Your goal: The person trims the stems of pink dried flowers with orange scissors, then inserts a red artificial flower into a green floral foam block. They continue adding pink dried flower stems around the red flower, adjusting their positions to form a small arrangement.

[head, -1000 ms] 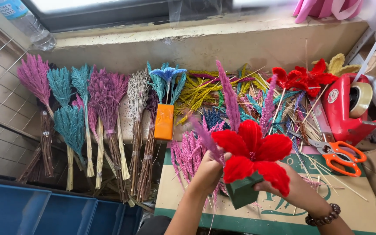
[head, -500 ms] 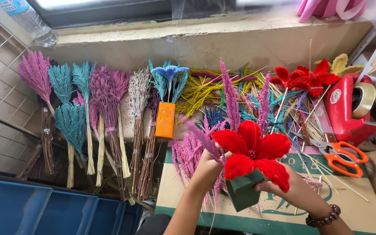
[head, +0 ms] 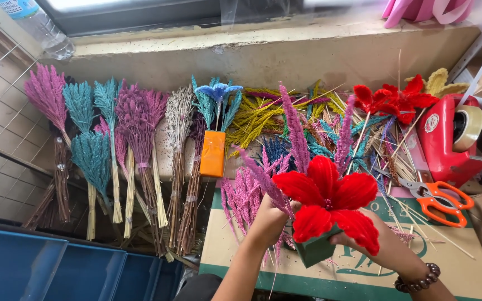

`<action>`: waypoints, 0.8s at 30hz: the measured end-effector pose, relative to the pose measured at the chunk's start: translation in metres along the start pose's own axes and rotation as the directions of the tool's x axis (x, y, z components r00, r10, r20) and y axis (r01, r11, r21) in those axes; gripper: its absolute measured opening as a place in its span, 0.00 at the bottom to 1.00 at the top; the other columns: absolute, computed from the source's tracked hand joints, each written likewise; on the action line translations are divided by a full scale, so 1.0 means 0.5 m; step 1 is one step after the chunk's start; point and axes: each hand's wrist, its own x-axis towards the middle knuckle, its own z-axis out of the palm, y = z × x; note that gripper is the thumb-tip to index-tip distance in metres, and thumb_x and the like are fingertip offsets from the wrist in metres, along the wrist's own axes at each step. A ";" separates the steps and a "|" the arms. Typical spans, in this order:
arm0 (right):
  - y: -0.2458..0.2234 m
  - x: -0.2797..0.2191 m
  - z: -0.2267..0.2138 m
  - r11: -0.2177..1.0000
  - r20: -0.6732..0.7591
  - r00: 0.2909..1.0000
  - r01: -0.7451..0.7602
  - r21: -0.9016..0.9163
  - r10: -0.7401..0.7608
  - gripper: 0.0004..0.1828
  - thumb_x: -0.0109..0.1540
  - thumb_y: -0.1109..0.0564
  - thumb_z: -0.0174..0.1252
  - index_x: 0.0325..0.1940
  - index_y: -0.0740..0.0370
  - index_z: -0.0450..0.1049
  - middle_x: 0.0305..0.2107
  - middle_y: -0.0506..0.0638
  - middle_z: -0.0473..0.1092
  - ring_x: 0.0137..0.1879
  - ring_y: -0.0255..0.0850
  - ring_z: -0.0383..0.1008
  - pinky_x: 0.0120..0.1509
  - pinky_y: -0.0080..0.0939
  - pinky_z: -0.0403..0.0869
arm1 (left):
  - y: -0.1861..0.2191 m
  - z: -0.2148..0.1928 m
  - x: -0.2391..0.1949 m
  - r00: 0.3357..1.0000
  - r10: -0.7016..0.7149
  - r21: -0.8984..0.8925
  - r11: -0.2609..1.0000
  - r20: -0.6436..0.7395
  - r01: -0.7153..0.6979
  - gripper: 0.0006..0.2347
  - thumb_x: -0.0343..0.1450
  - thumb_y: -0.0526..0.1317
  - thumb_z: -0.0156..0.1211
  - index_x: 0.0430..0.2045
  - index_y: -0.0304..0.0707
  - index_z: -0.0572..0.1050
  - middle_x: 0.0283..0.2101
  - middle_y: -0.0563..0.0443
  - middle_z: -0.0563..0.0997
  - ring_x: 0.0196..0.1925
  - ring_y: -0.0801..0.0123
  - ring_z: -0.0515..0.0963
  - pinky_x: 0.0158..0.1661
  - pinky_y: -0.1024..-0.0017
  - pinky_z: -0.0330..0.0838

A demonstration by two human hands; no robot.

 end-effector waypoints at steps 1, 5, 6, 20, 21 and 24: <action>0.007 0.002 0.000 0.997 0.011 0.997 0.072 0.002 -0.072 0.24 0.51 0.48 0.71 0.49 0.59 0.83 0.41 0.53 0.86 0.49 0.45 0.85 0.56 0.47 0.81 | 0.000 0.000 0.000 1.000 -0.001 0.008 1.000 -0.004 0.001 0.14 0.74 0.45 0.49 0.46 0.36 0.71 0.44 0.43 0.79 0.43 0.63 0.78 0.44 0.70 0.73; 0.019 0.006 0.000 0.986 0.035 0.985 0.167 0.016 -0.168 0.17 0.54 0.48 0.69 0.43 0.59 0.85 0.35 0.52 0.86 0.44 0.45 0.85 0.53 0.47 0.81 | 0.002 0.003 -0.001 1.000 -0.002 0.033 0.999 -0.016 0.002 0.16 0.74 0.47 0.46 0.47 0.36 0.71 0.46 0.43 0.80 0.45 0.62 0.78 0.46 0.69 0.73; 0.021 0.008 -0.001 0.986 0.034 0.985 0.169 0.016 -0.169 0.17 0.54 0.48 0.69 0.43 0.59 0.85 0.35 0.52 0.86 0.44 0.45 0.85 0.53 0.47 0.81 | 0.003 0.005 -0.001 1.000 0.000 0.033 0.999 -0.015 0.001 0.16 0.74 0.47 0.46 0.47 0.36 0.71 0.46 0.43 0.80 0.45 0.62 0.78 0.46 0.69 0.73; -0.004 -0.003 0.011 0.977 0.012 0.979 0.202 0.064 -0.203 0.18 0.49 0.55 0.75 0.41 0.65 0.87 0.37 0.55 0.89 0.47 0.45 0.89 0.54 0.44 0.84 | 0.013 0.027 -0.011 0.999 0.035 0.115 0.993 -0.036 -0.031 0.24 0.74 0.54 0.39 0.52 0.35 0.72 0.51 0.41 0.81 0.52 0.60 0.79 0.52 0.67 0.74; -0.009 -0.005 0.012 0.976 0.008 0.977 0.212 0.059 -0.212 0.18 0.49 0.55 0.75 0.41 0.65 0.87 0.37 0.55 0.89 0.47 0.45 0.89 0.54 0.44 0.84 | 0.017 0.030 -0.012 0.998 0.045 0.115 0.992 -0.032 -0.041 0.24 0.74 0.54 0.39 0.52 0.35 0.72 0.51 0.41 0.81 0.52 0.60 0.79 0.52 0.67 0.74; -0.014 0.008 0.014 0.989 0.013 0.998 0.057 0.139 -0.060 0.21 0.50 0.57 0.75 0.46 0.67 0.85 0.40 0.58 0.86 0.48 0.49 0.84 0.58 0.47 0.78 | 0.026 0.036 -0.015 0.997 0.072 0.134 0.989 -0.027 -0.067 0.25 0.74 0.56 0.37 0.53 0.35 0.72 0.52 0.41 0.81 0.53 0.59 0.79 0.54 0.66 0.74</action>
